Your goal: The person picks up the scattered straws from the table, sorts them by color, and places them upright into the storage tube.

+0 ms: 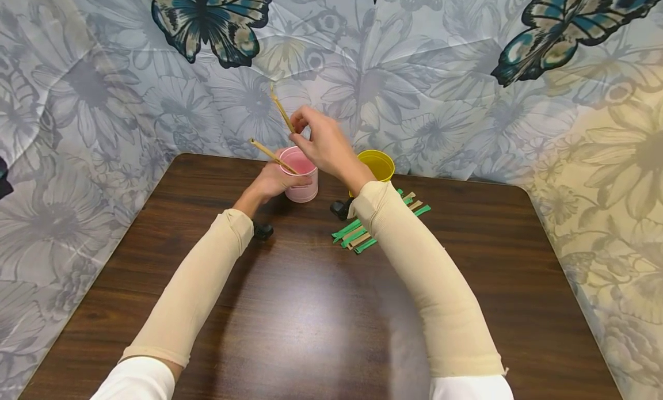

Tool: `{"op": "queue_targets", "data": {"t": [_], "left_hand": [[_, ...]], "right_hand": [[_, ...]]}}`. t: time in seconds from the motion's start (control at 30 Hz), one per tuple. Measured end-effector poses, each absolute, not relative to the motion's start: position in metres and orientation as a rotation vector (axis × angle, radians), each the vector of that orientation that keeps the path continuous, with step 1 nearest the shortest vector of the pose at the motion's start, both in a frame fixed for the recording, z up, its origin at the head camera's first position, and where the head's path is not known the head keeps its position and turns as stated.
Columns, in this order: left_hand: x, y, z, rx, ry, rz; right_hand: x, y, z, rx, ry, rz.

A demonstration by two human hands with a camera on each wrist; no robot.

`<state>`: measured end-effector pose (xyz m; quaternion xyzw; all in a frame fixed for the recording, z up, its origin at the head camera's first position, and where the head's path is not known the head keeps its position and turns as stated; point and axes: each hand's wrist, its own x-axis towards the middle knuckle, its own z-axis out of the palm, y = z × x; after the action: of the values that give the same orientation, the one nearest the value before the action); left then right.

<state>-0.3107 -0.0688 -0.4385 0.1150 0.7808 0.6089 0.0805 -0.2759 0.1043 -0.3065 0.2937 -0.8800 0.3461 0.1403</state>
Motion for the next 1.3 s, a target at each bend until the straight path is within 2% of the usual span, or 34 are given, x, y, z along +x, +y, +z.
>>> {"op": "queue_targets", "data": {"t": [0.27, 0.53, 0.67, 0.97, 1.3], "left_hand": [[-0.310, -0.069, -0.438, 0.366, 2.291, 1.832], [-0.307, -0.069, -0.426, 0.425, 2.214, 1.841], [-0.311, -0.070, -0.433, 0.391, 2.231, 1.847], [-0.312, -0.068, -0.439, 0.372, 2.261, 1.850], [-0.311, -0.070, -0.437, 0.375, 2.273, 1.807]], "right_hand": [[-0.294, 0.095, -0.330, 0.863, -2.670, 0.922], [-0.301, 0.087, -0.346, 0.751, -2.803, 0.888], [-0.304, 0.088, -0.352, 0.740, -2.811, 0.899], [-0.306, 0.093, -0.358, 0.726, -2.811, 0.959], [-0.292, 0.113, -0.346, 0.785, -2.829, 0.868]]}}
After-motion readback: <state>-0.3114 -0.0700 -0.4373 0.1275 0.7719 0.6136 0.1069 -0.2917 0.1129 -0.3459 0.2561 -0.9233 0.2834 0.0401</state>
